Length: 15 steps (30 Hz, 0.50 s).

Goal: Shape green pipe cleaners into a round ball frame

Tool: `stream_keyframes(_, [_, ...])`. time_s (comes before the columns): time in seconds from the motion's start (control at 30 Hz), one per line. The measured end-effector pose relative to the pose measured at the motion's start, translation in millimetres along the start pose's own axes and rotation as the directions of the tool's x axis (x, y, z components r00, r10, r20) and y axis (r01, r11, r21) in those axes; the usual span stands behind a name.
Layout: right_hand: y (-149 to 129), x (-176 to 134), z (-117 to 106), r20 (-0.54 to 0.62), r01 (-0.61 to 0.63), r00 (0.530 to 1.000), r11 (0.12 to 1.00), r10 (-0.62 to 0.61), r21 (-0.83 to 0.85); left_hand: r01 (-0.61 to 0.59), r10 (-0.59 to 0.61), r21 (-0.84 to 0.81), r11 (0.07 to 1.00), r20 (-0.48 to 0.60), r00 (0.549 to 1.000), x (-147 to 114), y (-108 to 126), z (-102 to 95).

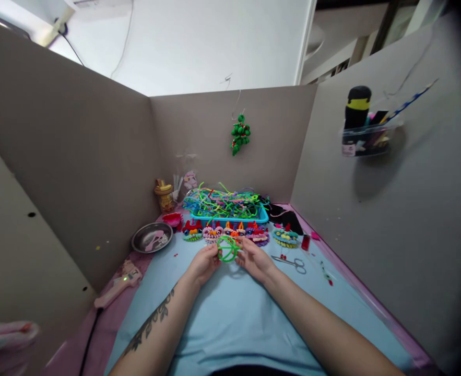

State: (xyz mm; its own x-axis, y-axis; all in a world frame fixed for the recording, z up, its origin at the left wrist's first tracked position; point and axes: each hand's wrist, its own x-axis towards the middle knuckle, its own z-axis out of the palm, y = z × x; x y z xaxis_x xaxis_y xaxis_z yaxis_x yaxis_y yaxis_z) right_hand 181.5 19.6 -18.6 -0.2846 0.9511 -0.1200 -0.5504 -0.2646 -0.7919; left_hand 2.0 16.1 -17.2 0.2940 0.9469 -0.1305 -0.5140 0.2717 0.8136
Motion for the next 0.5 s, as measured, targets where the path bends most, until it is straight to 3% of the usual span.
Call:
stream_keyframes(0.07, [1.7,1.4,0.4,-0.086,0.16,0.981,0.973,-0.176,-0.168,0.017,-0.017,-0.018,1.0,-0.012,1.0,0.4,2.1,-0.2])
stream_keyframes(0.13, [3.2,2.7,0.6,-0.082,0.234,0.958,0.915,-0.275,-0.328,0.02,-0.02,-0.025,0.999,0.0,1.0,-1.2,4.1,1.7])
stream_keyframes(0.23, [5.3,2.9,2.5,0.03,0.267,0.959,0.87,-0.28,-0.414,0.007,-0.006,-0.008,1.0,0.038,0.999,-4.7,5.9,5.1])
stream_keyframes(0.37, [6.7,0.0,7.5,0.16,0.276,0.959,0.901,-0.234,-0.335,-0.004,0.0,0.084,0.996,0.047,0.999,-6.6,6.0,5.0])
stream_keyframes(0.5, [5.5,-3.1,8.8,0.175,0.303,0.951,0.888,-0.256,-0.346,-0.004,-0.004,0.137,0.991,0.056,0.998,-3.6,2.8,-0.7])
